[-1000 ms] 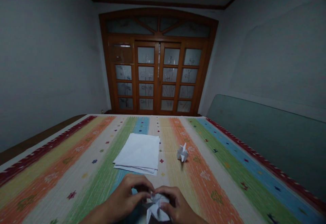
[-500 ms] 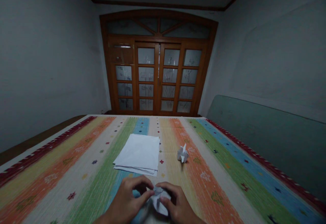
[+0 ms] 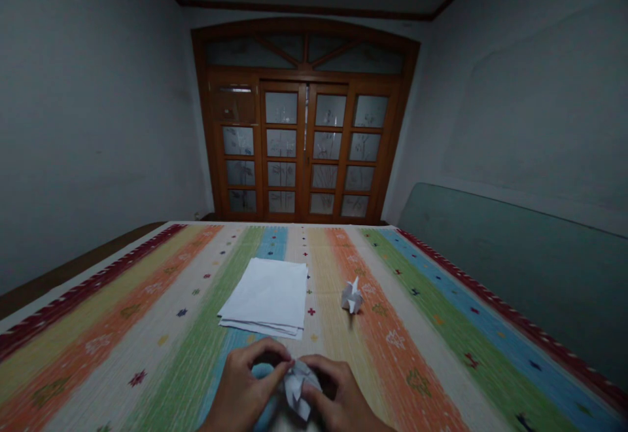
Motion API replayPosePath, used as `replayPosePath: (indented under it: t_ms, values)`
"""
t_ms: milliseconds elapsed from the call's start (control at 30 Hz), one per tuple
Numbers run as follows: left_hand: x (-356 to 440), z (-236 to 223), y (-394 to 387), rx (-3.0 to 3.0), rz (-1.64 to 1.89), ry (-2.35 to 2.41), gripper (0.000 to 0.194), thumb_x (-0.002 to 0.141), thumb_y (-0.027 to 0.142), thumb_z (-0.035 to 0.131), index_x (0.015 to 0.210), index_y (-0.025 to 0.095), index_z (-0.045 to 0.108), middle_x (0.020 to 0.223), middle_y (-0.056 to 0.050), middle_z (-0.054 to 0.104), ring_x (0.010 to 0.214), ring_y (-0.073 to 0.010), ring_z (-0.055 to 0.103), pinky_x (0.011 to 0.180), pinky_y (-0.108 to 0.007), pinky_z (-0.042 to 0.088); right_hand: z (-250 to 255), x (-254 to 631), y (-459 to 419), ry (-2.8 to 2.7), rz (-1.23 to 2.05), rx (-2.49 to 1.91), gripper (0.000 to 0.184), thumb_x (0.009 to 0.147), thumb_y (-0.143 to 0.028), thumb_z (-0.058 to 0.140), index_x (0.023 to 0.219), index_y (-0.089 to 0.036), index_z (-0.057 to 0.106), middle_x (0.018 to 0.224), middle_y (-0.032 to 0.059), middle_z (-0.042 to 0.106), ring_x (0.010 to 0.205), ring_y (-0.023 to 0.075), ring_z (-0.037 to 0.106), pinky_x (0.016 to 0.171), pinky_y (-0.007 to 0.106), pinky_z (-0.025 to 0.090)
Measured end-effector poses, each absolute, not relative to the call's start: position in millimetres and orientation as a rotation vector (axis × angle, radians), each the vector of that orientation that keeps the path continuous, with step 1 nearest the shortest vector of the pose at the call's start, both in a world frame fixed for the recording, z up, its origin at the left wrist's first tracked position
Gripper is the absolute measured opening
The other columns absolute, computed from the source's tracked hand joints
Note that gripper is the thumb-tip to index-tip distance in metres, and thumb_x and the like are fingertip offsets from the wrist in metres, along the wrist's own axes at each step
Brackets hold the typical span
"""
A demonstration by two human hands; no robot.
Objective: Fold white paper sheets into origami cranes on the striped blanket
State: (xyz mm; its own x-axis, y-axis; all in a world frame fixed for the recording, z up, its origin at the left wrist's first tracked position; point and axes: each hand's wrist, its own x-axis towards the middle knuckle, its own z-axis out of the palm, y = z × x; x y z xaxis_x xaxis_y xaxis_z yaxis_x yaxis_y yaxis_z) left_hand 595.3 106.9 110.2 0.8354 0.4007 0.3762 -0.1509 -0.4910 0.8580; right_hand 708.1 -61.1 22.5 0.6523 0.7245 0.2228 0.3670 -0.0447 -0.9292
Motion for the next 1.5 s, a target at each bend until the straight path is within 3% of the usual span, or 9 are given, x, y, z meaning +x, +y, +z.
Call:
replayPosePath:
  t_ms: [333,567,733,900,1067,1367,1500]
  values:
    - [595.3,106.1,105.9,2.038,0.739,0.072,0.004,0.085,0.022,0.069,0.084,0.025,0.067,0.076,0.003,0.078,0.073,-0.0181,0.079,0.07,-0.022,0.061,43.3,706.4,-59.3,-0.994,0.361,-1.633,0.041,0.091,-0.053,0.065,0.112,-0.02,0.077,0.097,0.0087,0.077,0.088,0.0267,0.069,0.082,0.036,0.054]
    - [594.3,97.2,109.9,2.135,0.721,0.049,0.032,0.087,0.019,0.066,0.118,0.028,0.065,0.091,0.0,0.083,0.082,-0.0198,0.08,0.081,-0.028,0.063,45.3,706.7,-59.5,-1.034,0.291,-1.656,0.044,0.093,-0.057,0.061,0.112,-0.021,0.076,0.101,0.0098,0.078,0.092,0.0273,0.07,0.086,0.036,0.054]
    - [593.1,105.6,124.0,2.355,0.664,-0.256,0.026,0.087,0.009,0.056,0.101,0.025,0.071,0.091,-0.002,0.08,0.084,-0.0191,0.076,0.076,-0.026,0.058,35.2,706.8,-64.5,-0.971,0.246,-1.718,0.053,0.094,-0.066,0.056,0.116,-0.022,0.076,0.109,0.0117,0.077,0.105,0.0305,0.068,0.097,0.042,0.052]
    - [592.5,121.5,132.4,2.406,0.486,-0.193,0.023,0.088,0.008,0.056,0.09,0.023,0.073,0.087,-0.003,0.079,0.083,-0.0189,0.072,0.076,-0.026,0.052,25.6,712.0,-67.6,-0.947,0.274,-1.665,0.067,0.091,-0.077,0.048,0.121,-0.023,0.075,0.119,0.0144,0.074,0.115,0.0337,0.066,0.104,0.05,0.049]
    - [590.9,133.2,135.0,2.357,0.352,-0.276,0.027,0.087,0.007,0.056,0.089,0.024,0.077,0.084,-0.003,0.08,0.08,-0.0185,0.071,0.075,-0.027,0.049,22.4,716.9,-67.9,-0.99,0.353,-1.6,0.066,0.09,-0.077,0.05,0.119,-0.024,0.076,0.117,0.0154,0.074,0.114,0.0351,0.067,0.103,0.052,0.049]
    - [592.7,138.7,139.3,2.218,0.222,-0.386,0.031,0.091,0.011,0.058,0.089,0.027,0.084,0.081,-0.005,0.083,0.078,-0.0204,0.076,0.076,-0.029,0.051,25.0,716.5,-67.2,-1.021,0.478,-1.506,0.068,0.089,-0.079,0.051,0.116,-0.022,0.077,0.112,0.0152,0.075,0.104,0.0321,0.07,0.094,0.047,0.052]
    - [592.6,141.4,137.2,2.23,0.175,-0.295,0.029,0.089,0.01,0.06,0.089,0.027,0.084,0.085,-0.004,0.084,0.082,-0.0204,0.077,0.084,-0.03,0.05,26.6,717.0,-67.0,-1.049,0.514,-1.5,0.07,0.087,-0.08,0.051,0.117,-0.022,0.077,0.109,0.0141,0.075,0.1,0.0311,0.07,0.093,0.046,0.053]
